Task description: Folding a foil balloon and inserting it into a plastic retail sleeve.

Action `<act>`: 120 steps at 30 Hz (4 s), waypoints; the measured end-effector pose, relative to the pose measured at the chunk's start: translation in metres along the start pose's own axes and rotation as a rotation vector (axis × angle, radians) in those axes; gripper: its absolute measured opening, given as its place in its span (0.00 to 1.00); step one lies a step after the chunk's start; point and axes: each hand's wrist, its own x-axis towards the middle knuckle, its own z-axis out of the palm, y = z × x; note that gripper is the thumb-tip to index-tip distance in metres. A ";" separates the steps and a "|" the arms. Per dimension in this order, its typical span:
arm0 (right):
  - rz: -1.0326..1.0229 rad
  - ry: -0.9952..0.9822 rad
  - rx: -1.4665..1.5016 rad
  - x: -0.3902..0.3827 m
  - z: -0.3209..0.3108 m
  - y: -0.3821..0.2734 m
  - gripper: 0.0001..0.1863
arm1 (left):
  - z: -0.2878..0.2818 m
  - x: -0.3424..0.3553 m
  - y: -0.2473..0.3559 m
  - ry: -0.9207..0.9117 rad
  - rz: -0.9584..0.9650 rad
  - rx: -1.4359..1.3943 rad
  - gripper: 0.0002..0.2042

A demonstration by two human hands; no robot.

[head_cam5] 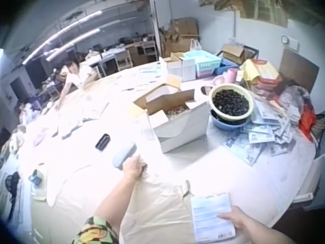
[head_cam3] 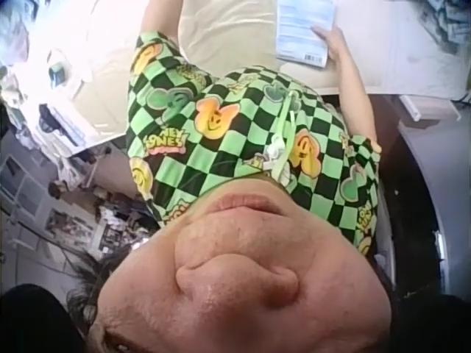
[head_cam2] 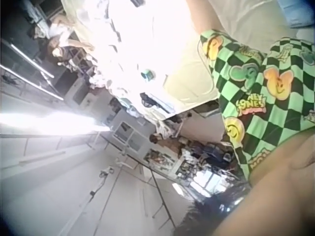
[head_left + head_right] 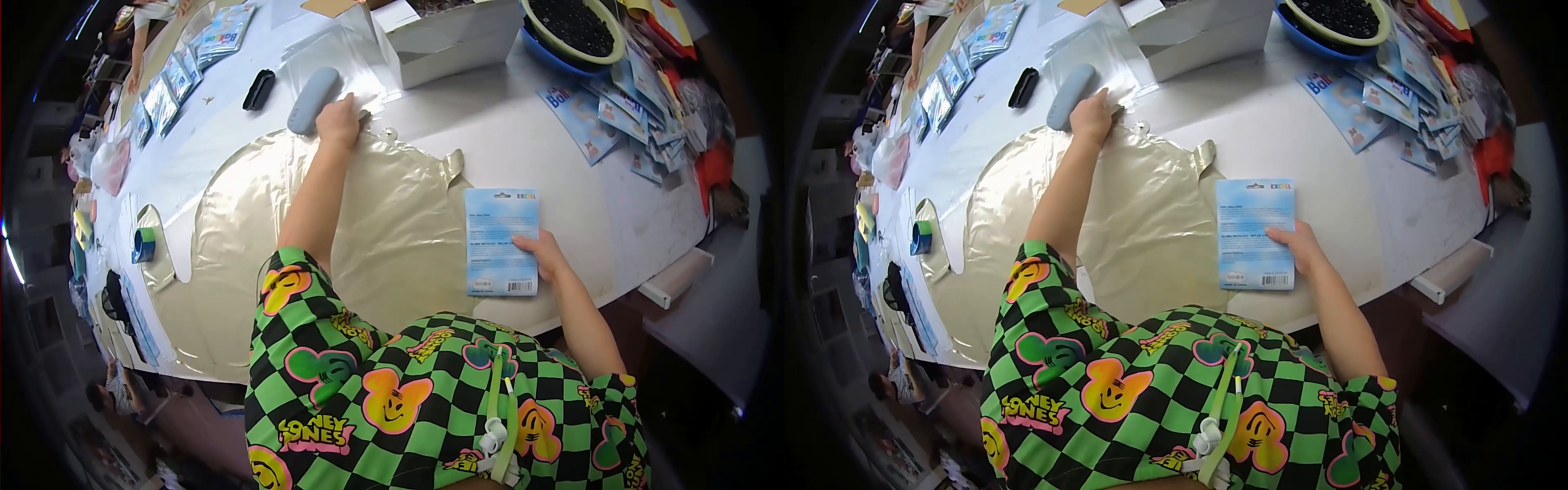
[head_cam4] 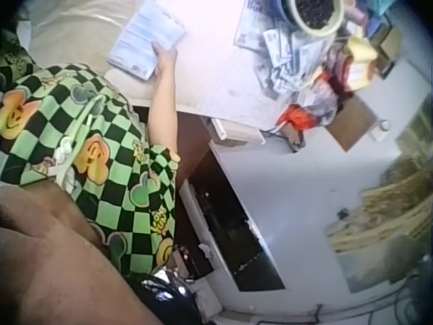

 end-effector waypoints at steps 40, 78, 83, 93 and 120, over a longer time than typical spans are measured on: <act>-0.033 -0.004 0.018 0.013 -0.016 0.015 0.19 | -0.082 -0.022 0.039 0.406 0.088 -0.495 0.08; -0.388 0.034 0.196 -0.112 -0.375 -0.063 0.23 | -0.073 -0.107 0.178 0.667 0.101 0.126 0.13; -0.407 -0.011 0.221 -0.108 -0.368 -0.054 0.21 | -0.048 -0.183 0.291 0.115 0.271 0.269 0.12; -0.268 -0.072 0.104 -0.089 -0.355 -0.051 0.20 | 0.029 -0.291 0.403 -0.357 0.313 -0.137 0.24; -0.096 -0.070 -0.217 -0.087 -0.352 -0.058 0.17 | 0.055 -0.270 0.318 -0.126 0.505 -0.069 0.15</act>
